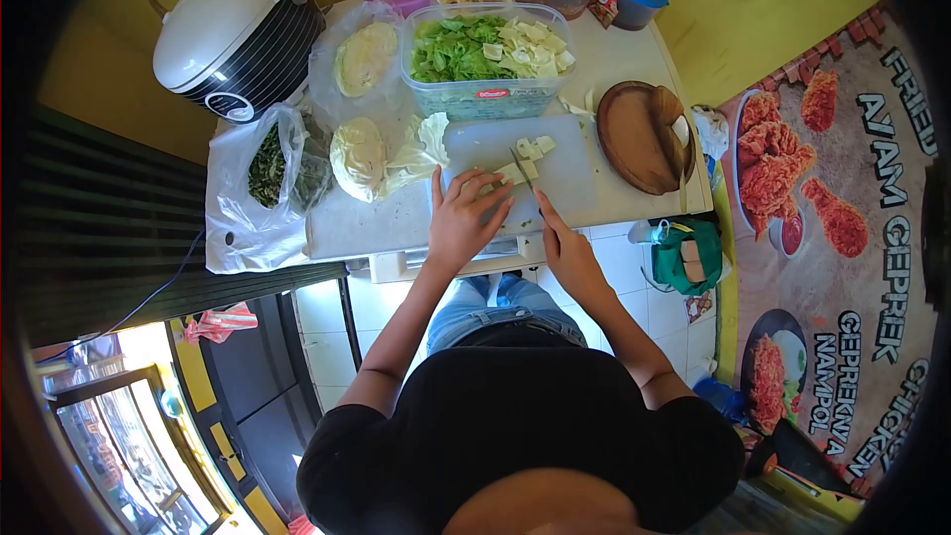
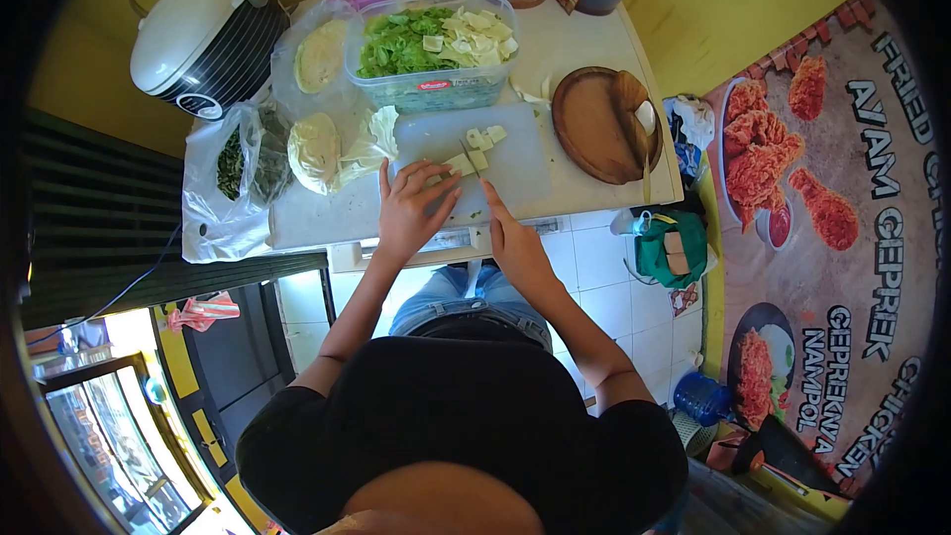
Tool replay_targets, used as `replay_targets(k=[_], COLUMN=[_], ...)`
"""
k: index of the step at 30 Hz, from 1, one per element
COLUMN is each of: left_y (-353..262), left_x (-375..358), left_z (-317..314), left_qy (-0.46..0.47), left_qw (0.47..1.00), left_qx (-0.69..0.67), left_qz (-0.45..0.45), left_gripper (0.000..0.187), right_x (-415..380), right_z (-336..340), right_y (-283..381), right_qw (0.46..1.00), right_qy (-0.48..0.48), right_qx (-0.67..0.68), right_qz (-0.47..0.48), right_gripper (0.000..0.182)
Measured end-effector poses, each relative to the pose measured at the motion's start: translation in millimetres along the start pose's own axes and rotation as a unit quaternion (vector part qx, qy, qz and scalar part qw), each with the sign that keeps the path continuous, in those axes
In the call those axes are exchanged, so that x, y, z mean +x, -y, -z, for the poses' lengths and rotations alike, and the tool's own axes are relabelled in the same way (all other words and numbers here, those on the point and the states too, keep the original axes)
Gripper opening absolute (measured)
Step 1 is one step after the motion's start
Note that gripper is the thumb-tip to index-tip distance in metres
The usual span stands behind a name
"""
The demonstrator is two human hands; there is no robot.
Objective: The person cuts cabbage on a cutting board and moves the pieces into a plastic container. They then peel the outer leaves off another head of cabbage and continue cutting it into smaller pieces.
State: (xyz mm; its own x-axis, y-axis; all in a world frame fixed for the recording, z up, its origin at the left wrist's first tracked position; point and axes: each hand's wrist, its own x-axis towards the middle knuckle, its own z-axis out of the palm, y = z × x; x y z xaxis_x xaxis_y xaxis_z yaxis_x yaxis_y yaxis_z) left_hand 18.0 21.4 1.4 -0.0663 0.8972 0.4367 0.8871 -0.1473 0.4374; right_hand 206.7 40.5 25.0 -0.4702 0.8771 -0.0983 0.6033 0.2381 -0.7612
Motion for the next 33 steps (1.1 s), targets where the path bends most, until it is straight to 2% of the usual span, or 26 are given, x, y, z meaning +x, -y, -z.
replay_targets(k=[3, 5, 11, 15, 17, 21, 23, 28, 30, 33], left_y=[0, -1, 1, 1, 2, 3, 2, 3, 1, 2], left_x=[0, 0, -2, -2, -1, -2, -3, -1, -1, -2], left_z=[0, 0, -1, -2, -2, -4, -4, -4, -4, -5], left_qy=[-0.001, -0.001, -0.024, -0.034, -0.035, -0.035, -0.033, -0.039, -0.038, -0.039], left_qw=[1.000, 1.000, 0.999, 0.999, 0.999, 0.999, 0.999, 0.999, 0.999, 0.999], left_qx=[0.000, -0.003, -0.027, -0.015, -0.015, -0.018, -0.021, -0.024, -0.019, -0.017], left_qz=[0.002, 0.002, 0.004, 0.006, 0.007, 0.006, 0.011, 0.011, 0.023, 0.024], left_gripper=[0.024, 0.024, 0.023, 0.023, 0.023, 0.023, 0.022, 0.022, 0.020, 0.020], right_x=[-18, -25, -15, -6, -3, -4, -6, 0, 8, 5], right_z=[5, 9, 21, 19, 6, 16, 16, -1, -3, -2], right_y=[-4, -7, -2, 5, -8, 5, 10, -1, 0, -2], right_qw=[0.999, 0.996, 0.990, 0.992, 0.993, 0.997, 0.996, 0.997, 0.998, 0.998], right_qy=[0.023, 0.041, 0.013, 0.057, 0.008, 0.052, 0.081, 0.054, 0.014, 0.024], right_qx=[0.005, 0.056, 0.142, 0.106, 0.100, 0.063, -0.021, -0.044, -0.025, -0.024], right_qz=[-0.038, -0.058, -0.011, -0.037, 0.068, 0.002, -0.028, 0.012, 0.056, 0.043], right_gripper=[0.053, 0.053, 0.048, 0.047, 0.047, 0.049, 0.052, 0.055, 0.055, 0.054])
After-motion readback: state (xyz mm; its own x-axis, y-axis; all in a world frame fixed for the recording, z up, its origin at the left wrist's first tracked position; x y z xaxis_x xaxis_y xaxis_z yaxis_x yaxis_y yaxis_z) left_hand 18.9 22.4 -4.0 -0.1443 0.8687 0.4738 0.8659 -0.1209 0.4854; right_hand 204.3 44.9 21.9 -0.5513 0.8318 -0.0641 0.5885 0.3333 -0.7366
